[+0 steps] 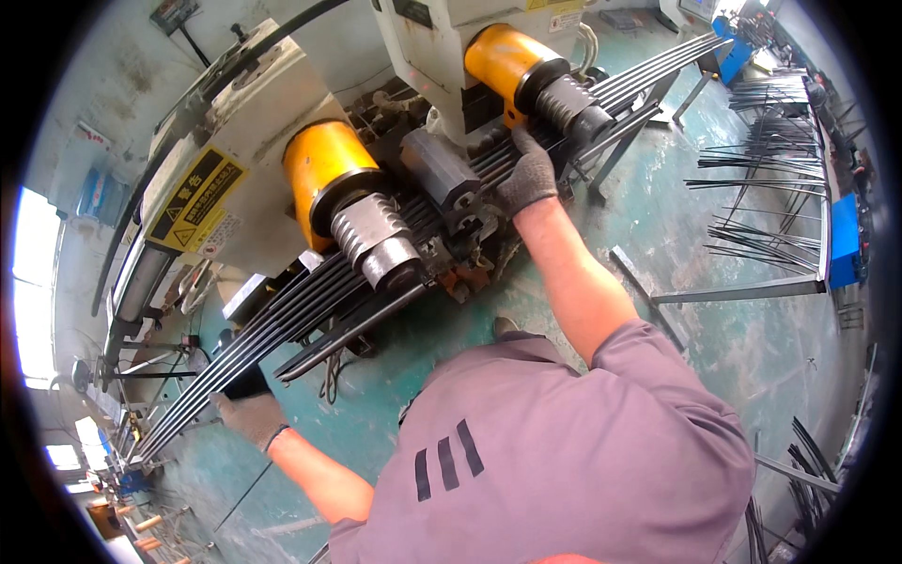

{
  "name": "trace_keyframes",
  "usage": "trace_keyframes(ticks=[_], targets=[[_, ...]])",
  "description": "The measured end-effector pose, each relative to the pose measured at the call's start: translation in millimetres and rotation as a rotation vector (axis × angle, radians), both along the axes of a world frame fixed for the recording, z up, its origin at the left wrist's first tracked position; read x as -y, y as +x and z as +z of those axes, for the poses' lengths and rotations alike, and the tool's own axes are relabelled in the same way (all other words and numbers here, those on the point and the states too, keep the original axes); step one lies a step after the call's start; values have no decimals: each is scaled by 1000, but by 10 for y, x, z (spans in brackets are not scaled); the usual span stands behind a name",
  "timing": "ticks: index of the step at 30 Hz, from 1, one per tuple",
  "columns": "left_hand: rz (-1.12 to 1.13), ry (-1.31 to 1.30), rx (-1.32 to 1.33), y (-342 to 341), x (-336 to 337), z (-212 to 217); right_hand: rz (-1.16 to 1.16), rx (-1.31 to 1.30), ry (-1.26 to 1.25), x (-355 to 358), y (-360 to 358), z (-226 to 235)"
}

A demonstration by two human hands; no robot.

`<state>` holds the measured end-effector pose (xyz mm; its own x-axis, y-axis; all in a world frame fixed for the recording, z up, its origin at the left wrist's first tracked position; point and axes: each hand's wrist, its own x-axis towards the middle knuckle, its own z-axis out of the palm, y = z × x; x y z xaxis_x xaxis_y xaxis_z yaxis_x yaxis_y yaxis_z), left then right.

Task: The person repeatedly picks up bundles of long metal rods from a floor pile and feeds them into a yellow industrial bending machine. They align the rods in the machine's clamps, operate the bending mechanism, and then remove the bent rods to place them on a nearby rack.

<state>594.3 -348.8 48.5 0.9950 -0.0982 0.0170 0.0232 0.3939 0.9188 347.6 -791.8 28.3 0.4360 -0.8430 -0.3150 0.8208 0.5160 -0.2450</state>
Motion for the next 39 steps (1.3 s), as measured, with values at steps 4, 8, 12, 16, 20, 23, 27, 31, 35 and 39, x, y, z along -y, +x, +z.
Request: trace_keyframes(ticks=[4, 8, 12, 16, 20, 23, 27, 31, 35, 39], targets=[[-155, -145, 123, 169, -48, 497, -19, -48, 40, -46, 83, 78], [-38, 45, 201, 190, 396, 1293, -72, -73, 23, 8, 3, 43], [-69, 75, 307, 205, 498, 1720, -45, -44, 65, -42, 82, 73], [14, 272, 380, -131, 1014, 2100, -72, -55, 71, 14, 76, -2], [69, 361, 473, -535, 1459, 2367, -63, -55, 36, 78, 79, -130], [3, 586, 480, -700, 1653, 2601, -68, -70, 27, 69, 94, -132], [-194, 571, 768, -517, 1866, 2657, -71, -104, -8, 72, 91, -124], [-249, 879, 1246, -517, 2088, 2731, -77, -150, -18, 84, 72, -134], [-264, 897, 1119, -684, 2215, 2752, -34, -96, -16, 35, 74, -89], [-237, 777, 1027, -628, 2250, 2702, -45, -109, -27, -21, 51, 8]])
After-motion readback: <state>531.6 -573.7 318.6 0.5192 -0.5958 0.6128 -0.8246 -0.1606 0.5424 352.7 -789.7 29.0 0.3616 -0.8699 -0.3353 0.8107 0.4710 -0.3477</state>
